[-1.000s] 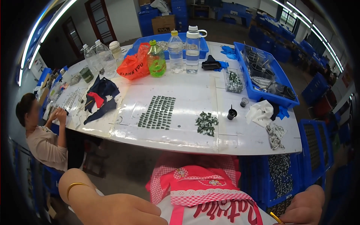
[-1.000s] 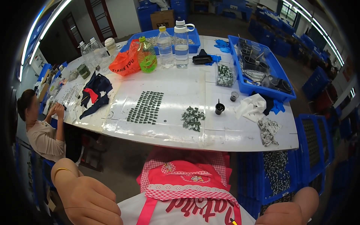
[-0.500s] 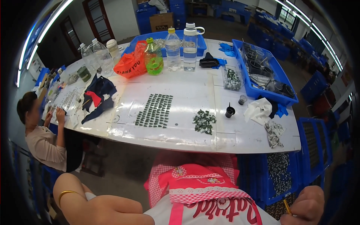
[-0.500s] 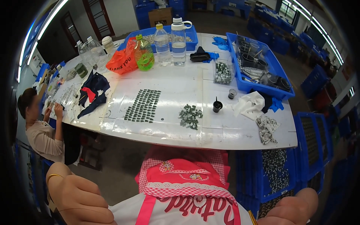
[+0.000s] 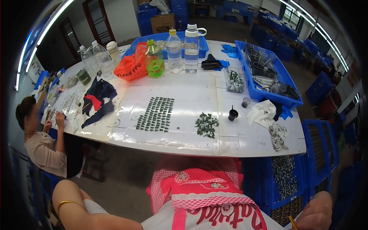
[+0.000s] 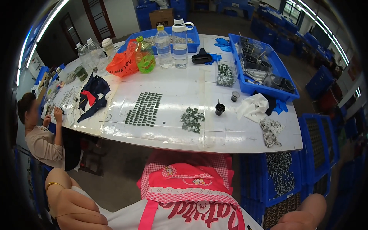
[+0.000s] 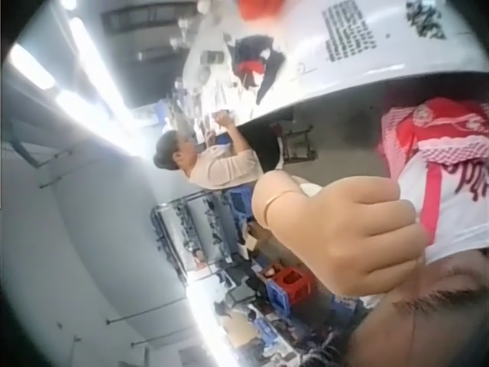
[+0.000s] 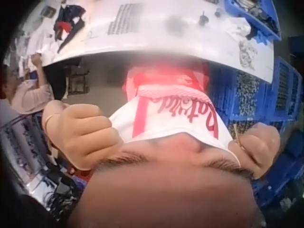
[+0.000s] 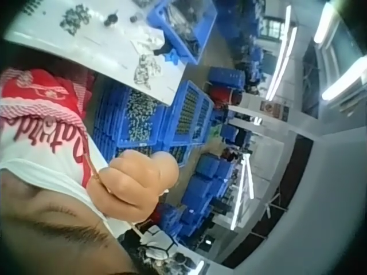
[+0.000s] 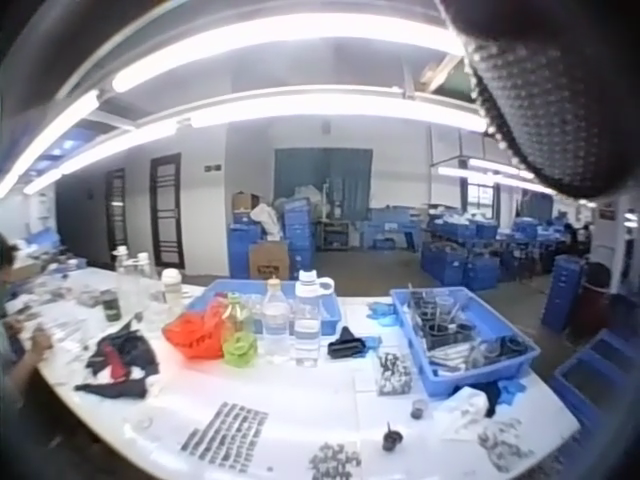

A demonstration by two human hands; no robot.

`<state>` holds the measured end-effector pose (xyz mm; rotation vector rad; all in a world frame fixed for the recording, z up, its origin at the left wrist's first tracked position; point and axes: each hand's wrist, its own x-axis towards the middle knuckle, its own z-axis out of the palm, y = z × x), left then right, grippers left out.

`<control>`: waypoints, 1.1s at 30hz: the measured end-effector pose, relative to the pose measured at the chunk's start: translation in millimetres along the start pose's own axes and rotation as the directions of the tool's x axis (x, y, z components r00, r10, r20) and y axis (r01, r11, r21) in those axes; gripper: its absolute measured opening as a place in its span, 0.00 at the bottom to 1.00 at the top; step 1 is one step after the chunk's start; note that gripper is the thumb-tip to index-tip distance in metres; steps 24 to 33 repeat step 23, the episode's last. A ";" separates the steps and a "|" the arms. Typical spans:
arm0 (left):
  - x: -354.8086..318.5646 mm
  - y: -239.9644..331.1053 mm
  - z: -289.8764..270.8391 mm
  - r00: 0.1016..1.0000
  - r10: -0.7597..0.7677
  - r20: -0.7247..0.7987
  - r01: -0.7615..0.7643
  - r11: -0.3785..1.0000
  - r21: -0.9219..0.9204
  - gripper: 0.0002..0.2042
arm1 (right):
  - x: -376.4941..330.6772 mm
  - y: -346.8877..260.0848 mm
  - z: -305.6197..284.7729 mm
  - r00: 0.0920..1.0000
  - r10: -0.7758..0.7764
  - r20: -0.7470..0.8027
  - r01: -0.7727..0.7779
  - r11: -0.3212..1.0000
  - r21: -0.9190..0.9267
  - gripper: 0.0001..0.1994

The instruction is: Applying black paint or adhesive to the stems of small plastic artificial leaf pieces at a manufacturing workbench.

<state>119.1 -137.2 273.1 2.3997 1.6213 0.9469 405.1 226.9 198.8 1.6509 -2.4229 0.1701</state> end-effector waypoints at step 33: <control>-17.6 -3.6 -29.8 0.898 -0.354 0.263 0.323 0.934 0.154 0.07 | 110.4 24.3 -71.7 0.531 0.847 0.024 -0.799 0.490 0.348 0.13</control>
